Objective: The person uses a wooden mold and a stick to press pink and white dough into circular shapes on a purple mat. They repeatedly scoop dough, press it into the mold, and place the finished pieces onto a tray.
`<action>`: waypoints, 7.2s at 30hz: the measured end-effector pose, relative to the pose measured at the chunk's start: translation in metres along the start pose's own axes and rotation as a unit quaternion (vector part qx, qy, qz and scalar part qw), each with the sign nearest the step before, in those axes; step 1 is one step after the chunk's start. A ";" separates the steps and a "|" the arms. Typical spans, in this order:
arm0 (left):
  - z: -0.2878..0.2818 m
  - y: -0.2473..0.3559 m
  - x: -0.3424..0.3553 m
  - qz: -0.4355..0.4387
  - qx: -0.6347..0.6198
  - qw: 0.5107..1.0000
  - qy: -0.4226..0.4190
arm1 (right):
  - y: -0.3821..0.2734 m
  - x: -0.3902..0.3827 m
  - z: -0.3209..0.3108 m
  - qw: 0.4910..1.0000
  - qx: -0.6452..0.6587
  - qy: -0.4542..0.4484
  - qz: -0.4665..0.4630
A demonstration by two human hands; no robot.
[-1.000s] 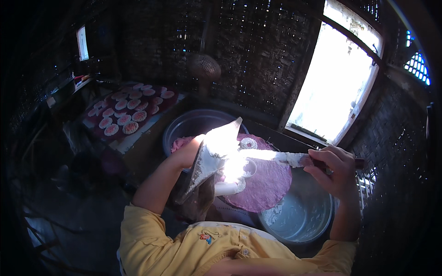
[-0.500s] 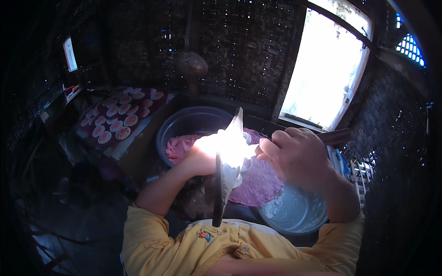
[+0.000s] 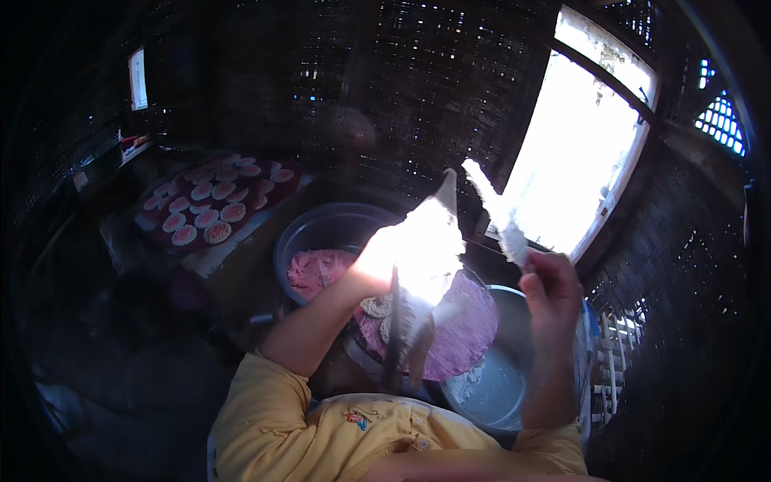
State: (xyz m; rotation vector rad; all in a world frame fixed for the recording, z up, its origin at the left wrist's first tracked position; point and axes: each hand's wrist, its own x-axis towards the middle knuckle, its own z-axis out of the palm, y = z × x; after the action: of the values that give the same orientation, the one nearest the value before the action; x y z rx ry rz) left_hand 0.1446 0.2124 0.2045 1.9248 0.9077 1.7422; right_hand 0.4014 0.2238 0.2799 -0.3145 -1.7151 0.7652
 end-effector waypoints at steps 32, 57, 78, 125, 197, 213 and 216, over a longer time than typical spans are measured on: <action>0.038 -0.058 0.009 -0.145 -0.570 0.804 -0.089 | 0.033 -0.040 -0.039 0.912 -0.340 -0.059 -0.223; 0.040 -0.047 -0.003 -0.162 -0.594 0.771 -0.159 | 0.064 -0.029 -0.077 0.969 -0.221 -0.093 -0.062; 0.016 -0.043 0.013 -0.042 -0.542 0.822 -0.166 | 0.068 -0.042 -0.081 0.998 -0.018 -0.049 0.035; 0.022 -0.040 0.024 0.149 -0.538 0.821 -0.121 | 0.058 -0.099 0.027 0.419 0.775 -0.184 0.436; 0.006 -0.279 0.071 -0.121 -0.751 0.648 -0.029 | 0.153 -0.051 0.024 0.726 0.216 -0.099 0.645; 0.035 -0.266 0.041 -0.226 -0.761 0.608 -0.011 | 0.128 -0.068 0.001 0.706 0.173 -0.090 0.681; 0.017 -0.268 0.038 -0.220 -0.765 0.604 -0.033 | 0.132 -0.075 0.016 0.703 0.198 -0.079 0.678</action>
State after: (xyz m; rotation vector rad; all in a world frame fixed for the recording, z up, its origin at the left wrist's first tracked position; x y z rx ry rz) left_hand 0.1081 0.4325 0.0503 0.4638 -0.2910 1.2014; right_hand 0.3843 0.2743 0.1374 -1.2939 -1.1621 2.2345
